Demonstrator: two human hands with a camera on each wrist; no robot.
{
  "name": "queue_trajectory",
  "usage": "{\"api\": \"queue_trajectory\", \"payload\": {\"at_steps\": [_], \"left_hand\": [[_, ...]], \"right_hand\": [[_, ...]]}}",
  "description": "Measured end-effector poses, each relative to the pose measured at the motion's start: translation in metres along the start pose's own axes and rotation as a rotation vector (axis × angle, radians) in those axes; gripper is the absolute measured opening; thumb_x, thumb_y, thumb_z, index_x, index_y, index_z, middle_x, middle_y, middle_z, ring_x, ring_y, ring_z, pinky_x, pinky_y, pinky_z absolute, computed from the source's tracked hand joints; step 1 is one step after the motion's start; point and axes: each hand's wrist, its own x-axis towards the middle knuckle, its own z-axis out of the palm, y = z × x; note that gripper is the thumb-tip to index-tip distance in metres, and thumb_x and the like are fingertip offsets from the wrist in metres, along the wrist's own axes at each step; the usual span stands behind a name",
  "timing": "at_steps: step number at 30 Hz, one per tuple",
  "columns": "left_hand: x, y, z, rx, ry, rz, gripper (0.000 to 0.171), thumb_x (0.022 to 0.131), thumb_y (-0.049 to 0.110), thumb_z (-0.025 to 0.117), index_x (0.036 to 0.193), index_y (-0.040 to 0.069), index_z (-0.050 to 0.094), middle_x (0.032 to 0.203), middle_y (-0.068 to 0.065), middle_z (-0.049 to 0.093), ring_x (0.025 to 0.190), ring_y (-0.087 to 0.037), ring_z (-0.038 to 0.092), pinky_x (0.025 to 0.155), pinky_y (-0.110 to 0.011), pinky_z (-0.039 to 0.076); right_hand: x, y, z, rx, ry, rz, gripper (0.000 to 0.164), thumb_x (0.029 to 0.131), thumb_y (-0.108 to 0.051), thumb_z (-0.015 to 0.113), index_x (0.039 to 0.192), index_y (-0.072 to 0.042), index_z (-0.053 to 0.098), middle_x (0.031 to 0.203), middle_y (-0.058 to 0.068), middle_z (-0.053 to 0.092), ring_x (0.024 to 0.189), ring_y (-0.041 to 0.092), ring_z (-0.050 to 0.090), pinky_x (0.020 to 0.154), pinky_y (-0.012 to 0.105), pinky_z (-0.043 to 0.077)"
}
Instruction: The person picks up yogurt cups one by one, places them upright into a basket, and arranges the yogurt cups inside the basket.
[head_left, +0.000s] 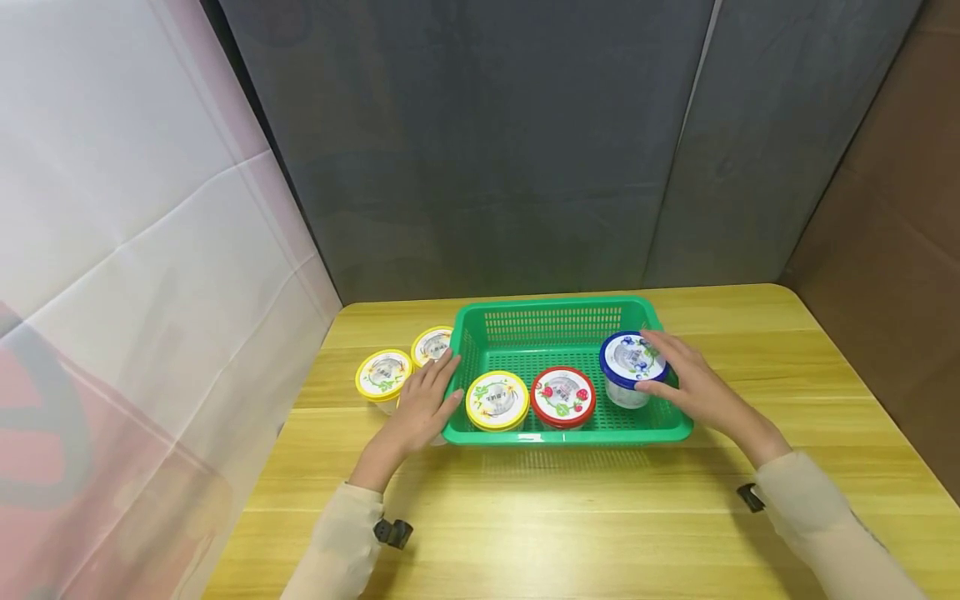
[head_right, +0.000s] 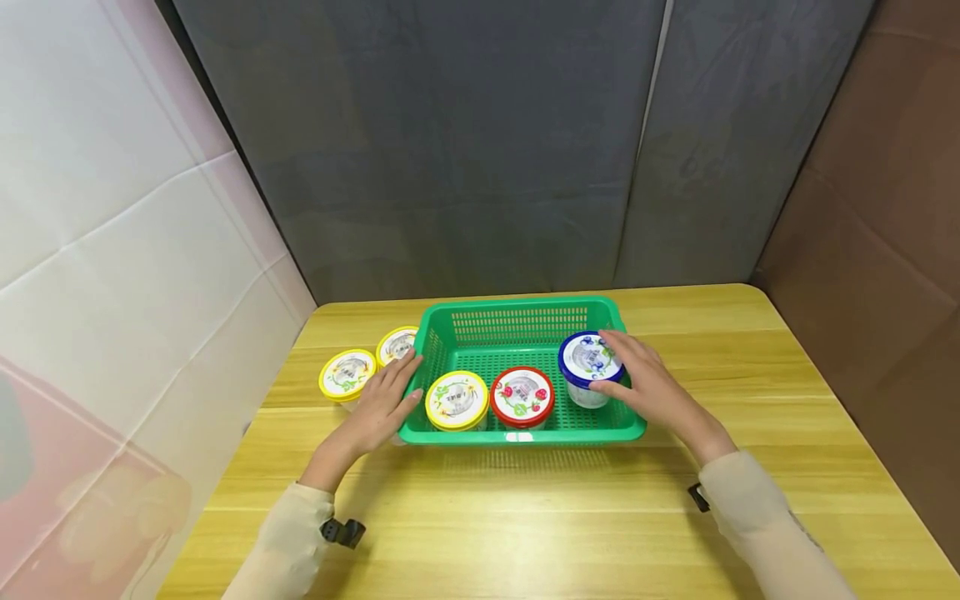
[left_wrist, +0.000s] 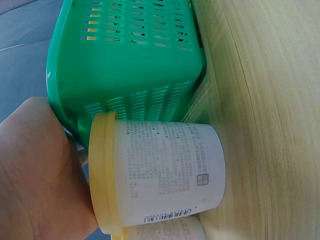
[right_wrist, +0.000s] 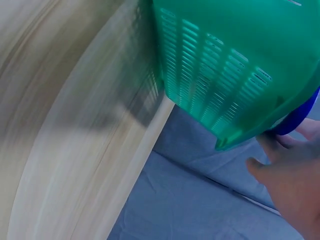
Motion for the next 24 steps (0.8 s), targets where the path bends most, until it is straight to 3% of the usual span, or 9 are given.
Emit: {"api": "queue_trajectory", "payload": {"at_steps": [10,17,24], "left_hand": [[-0.0008,0.0005,-0.0008,-0.005,-0.007,-0.006,0.060,0.106,0.040,0.034,0.159,0.016,0.021,0.168,-0.007,0.015,0.153,-0.043,0.014,0.119,-0.066,0.014],[0.0000,0.0011,-0.0004,-0.003,0.003,0.000,0.060,0.106,0.039,0.035,0.159,0.014,0.022,0.168,-0.008,0.015,0.153,-0.043,0.015,0.119,-0.067,0.014],[0.0000,0.0008,-0.0003,0.001,0.000,0.001,0.060,0.106,0.039,0.035,0.159,0.014,0.021,0.168,-0.008,0.015,0.152,-0.044,0.015,0.119,-0.067,0.015]], "right_hand": [[-0.0059,0.0018,0.0020,-0.012,-0.049,0.001,0.090,0.088,-0.051,0.069,0.159,-0.020,0.023,0.161,0.023,0.026,0.145,0.050,0.027,0.105,0.075,0.031],[-0.0085,0.0010,-0.0007,-0.058,-0.044,-0.024,0.096,0.082,-0.051,0.075,0.157,-0.013,0.028,0.158,0.024,0.033,0.141,0.050,0.034,0.104,0.074,0.035],[-0.0076,0.0013,-0.0002,-0.113,-0.040,-0.060,0.098,0.076,-0.043,0.084,0.154,-0.010,0.034,0.154,0.023,0.040,0.136,0.048,0.039,0.103,0.074,0.036]]}}
